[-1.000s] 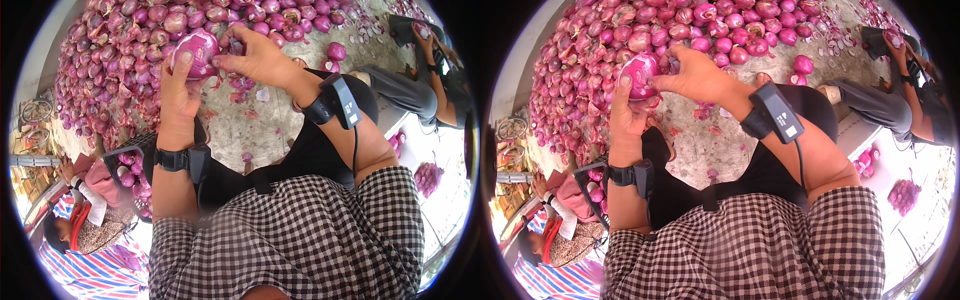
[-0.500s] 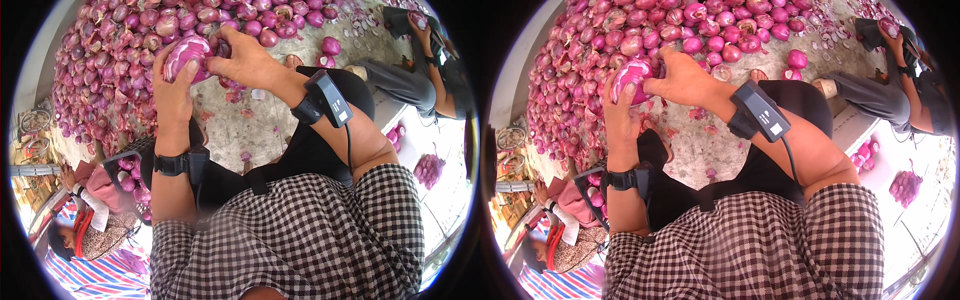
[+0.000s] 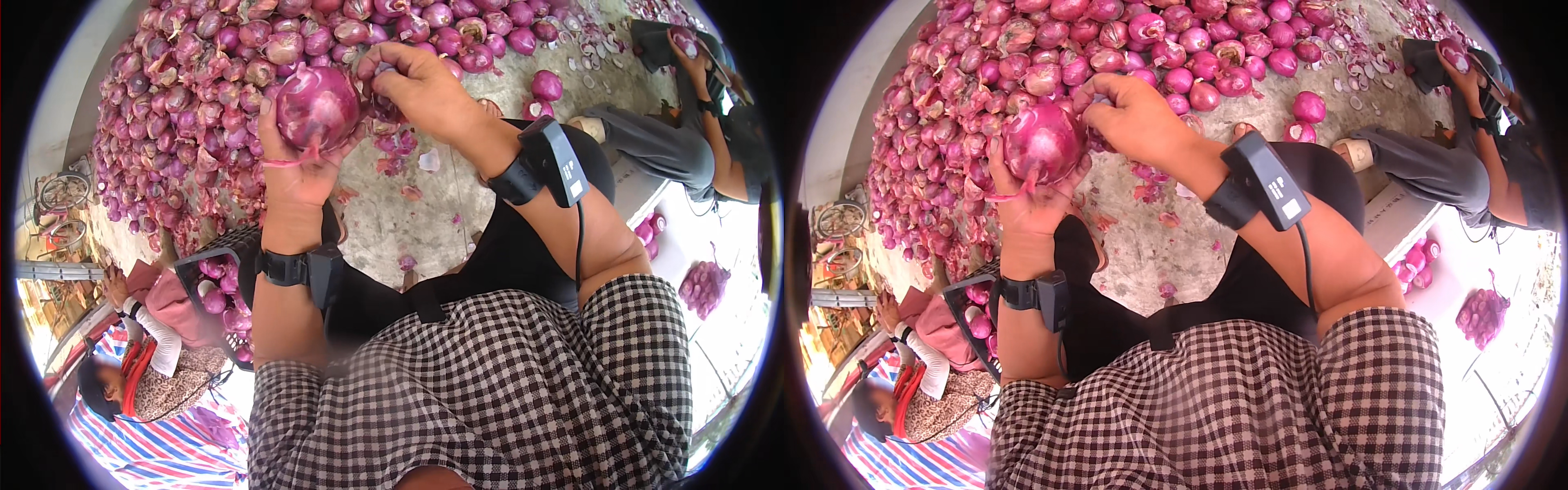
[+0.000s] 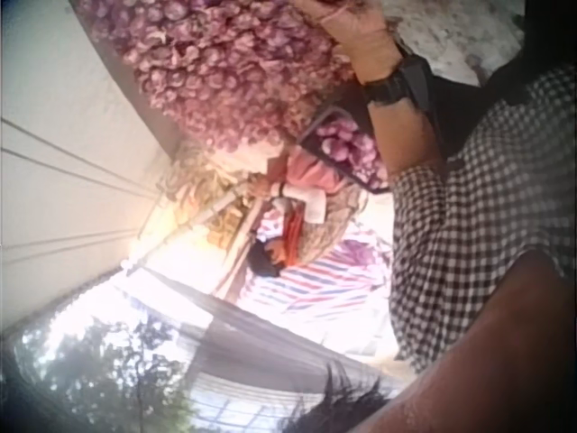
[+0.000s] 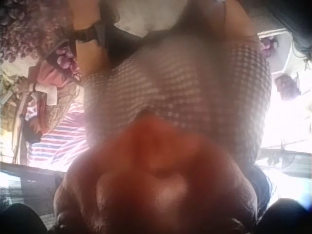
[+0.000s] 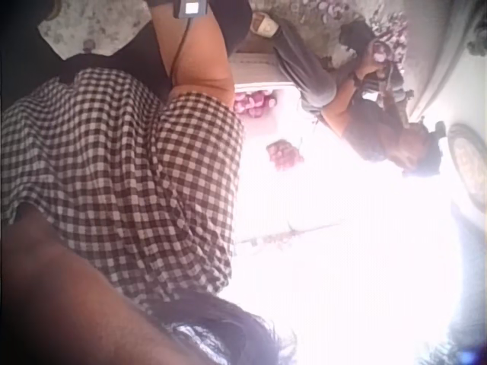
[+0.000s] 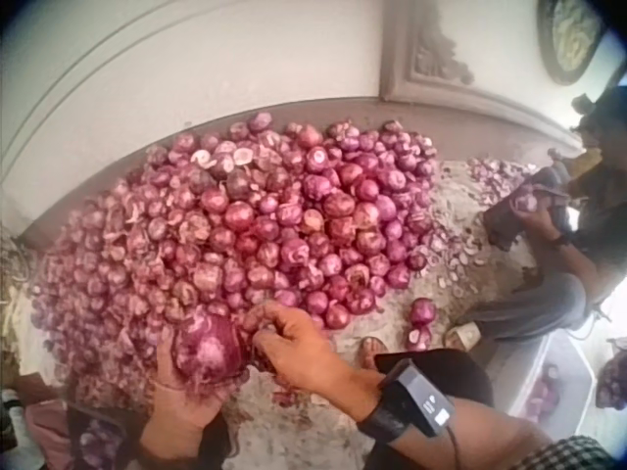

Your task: Peel red onions by hand and place them in a basket.

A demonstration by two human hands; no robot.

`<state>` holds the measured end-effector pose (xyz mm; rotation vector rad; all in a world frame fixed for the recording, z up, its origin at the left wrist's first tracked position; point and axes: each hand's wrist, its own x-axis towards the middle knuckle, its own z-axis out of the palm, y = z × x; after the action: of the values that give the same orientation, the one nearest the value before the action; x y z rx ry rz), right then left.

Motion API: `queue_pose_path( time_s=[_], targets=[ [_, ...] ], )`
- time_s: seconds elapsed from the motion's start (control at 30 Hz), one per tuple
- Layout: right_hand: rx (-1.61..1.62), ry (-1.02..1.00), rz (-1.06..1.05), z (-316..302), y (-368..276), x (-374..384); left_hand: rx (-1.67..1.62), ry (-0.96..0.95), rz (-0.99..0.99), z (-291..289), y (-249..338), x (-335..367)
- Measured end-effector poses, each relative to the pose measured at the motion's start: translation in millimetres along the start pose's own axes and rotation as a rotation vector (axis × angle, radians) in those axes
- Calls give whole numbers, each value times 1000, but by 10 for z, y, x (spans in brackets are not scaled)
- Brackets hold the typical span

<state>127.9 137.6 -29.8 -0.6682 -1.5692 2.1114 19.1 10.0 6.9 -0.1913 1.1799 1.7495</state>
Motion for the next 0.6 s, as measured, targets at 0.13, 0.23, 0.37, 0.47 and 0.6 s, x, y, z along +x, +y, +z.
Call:
queue_pose_path(
  time_s=[0.13,0.23,0.37,0.47,0.6],
  targets=[
    [-251,-71,59,-42,-217,-51,60,-55,-13,-23,18,2],
    [-376,-131,-22,-43,-135,-74,121,-83,-15,-82,-3,34],
    [-410,-160,-48,-71,-113,-79,157,-150,-45,-233,-17,80],
    [-380,-164,9,-86,-108,-85,171,-205,10,-242,-49,89],
    [-346,-122,-28,-36,8,-67,175,-189,78,-235,-82,107]
  ],
)
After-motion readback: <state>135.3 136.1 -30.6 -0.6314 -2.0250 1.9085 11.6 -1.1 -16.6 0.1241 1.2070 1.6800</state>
